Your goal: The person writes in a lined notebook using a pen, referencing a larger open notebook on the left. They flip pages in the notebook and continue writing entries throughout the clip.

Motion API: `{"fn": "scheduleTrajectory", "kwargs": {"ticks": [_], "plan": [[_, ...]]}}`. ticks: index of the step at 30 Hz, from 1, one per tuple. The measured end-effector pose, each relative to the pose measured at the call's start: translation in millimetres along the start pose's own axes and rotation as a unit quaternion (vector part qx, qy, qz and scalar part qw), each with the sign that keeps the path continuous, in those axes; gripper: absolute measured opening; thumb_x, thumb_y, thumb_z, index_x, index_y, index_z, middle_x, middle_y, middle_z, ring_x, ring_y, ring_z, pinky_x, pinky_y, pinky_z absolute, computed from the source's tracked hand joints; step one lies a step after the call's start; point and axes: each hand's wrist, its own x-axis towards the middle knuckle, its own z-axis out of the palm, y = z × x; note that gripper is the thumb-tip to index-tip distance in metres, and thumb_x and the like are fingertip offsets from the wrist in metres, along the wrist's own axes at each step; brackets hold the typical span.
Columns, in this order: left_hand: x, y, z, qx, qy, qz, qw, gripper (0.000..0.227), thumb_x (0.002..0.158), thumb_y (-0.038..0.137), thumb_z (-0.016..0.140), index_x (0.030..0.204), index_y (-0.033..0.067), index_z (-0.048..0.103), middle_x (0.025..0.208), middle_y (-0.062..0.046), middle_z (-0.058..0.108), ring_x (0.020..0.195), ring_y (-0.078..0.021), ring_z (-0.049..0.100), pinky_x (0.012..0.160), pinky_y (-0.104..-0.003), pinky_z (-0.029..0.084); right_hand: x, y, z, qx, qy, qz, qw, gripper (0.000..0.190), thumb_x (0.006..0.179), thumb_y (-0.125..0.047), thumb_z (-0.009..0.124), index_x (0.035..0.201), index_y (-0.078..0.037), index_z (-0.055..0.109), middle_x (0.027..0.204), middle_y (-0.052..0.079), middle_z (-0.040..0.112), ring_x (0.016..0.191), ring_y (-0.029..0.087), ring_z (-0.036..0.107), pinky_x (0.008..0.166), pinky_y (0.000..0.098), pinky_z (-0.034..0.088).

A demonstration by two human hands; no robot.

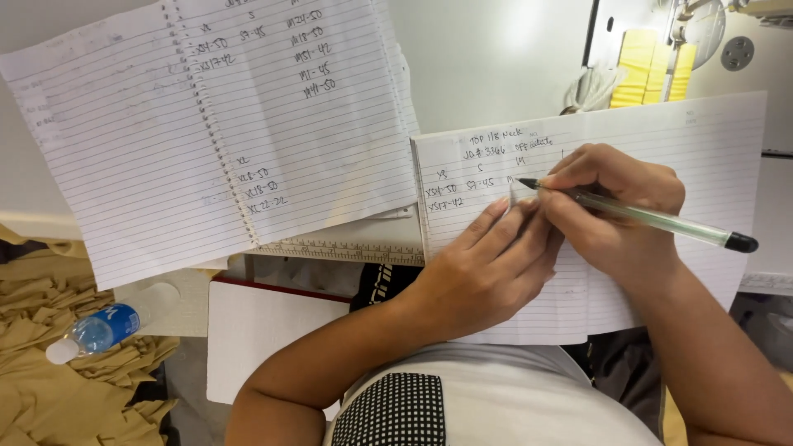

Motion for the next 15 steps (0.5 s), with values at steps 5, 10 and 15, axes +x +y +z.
{"fn": "scheduleTrajectory", "kwargs": {"ticks": [5, 10, 15], "plan": [[0.7, -0.7, -1.2, -0.023, 0.006, 0.006, 1.000, 0.024, 0.108, 0.018, 0.060, 0.120, 0.0029, 0.074, 0.127, -0.016, 0.070, 0.120, -0.0330, 0.068, 0.111, -0.042, 0.052, 3.5, -8.8, 1.9, -0.013, -0.010, -0.010, 1.000, 0.014, 0.090, 0.014, 0.071, 0.081, 0.006, 0.064, 0.082, 0.016, 0.070, 0.068, 0.019, 0.066, 0.064, 0.0258, 0.051], [1.0, -1.5, 1.8, -0.021, 0.010, 0.006, 1.000, 0.018, 0.107, 0.018, 0.064, 0.114, 0.0049, 0.075, 0.126, -0.016, 0.070, 0.121, -0.0343, 0.068, 0.111, -0.042, 0.051, 4.9, -9.8, 2.0, -0.017, -0.023, -0.013, 0.999, 0.013, 0.089, 0.012, 0.065, 0.081, 0.002, 0.062, 0.081, 0.013, 0.068, 0.067, 0.016, 0.062, 0.064, 0.0251, 0.049], [0.2, -1.3, 2.8, -0.018, 0.012, 0.005, 1.000, 0.020, 0.107, 0.019, 0.065, 0.115, 0.0044, 0.076, 0.126, -0.016, 0.071, 0.121, -0.0336, 0.068, 0.111, -0.042, 0.052, 3.9, -7.0, 1.6, -0.008, -0.022, -0.017, 1.000, 0.013, 0.086, 0.013, 0.064, 0.078, 0.003, 0.061, 0.077, 0.013, 0.067, 0.065, 0.017, 0.062, 0.063, 0.0253, 0.048]]}}
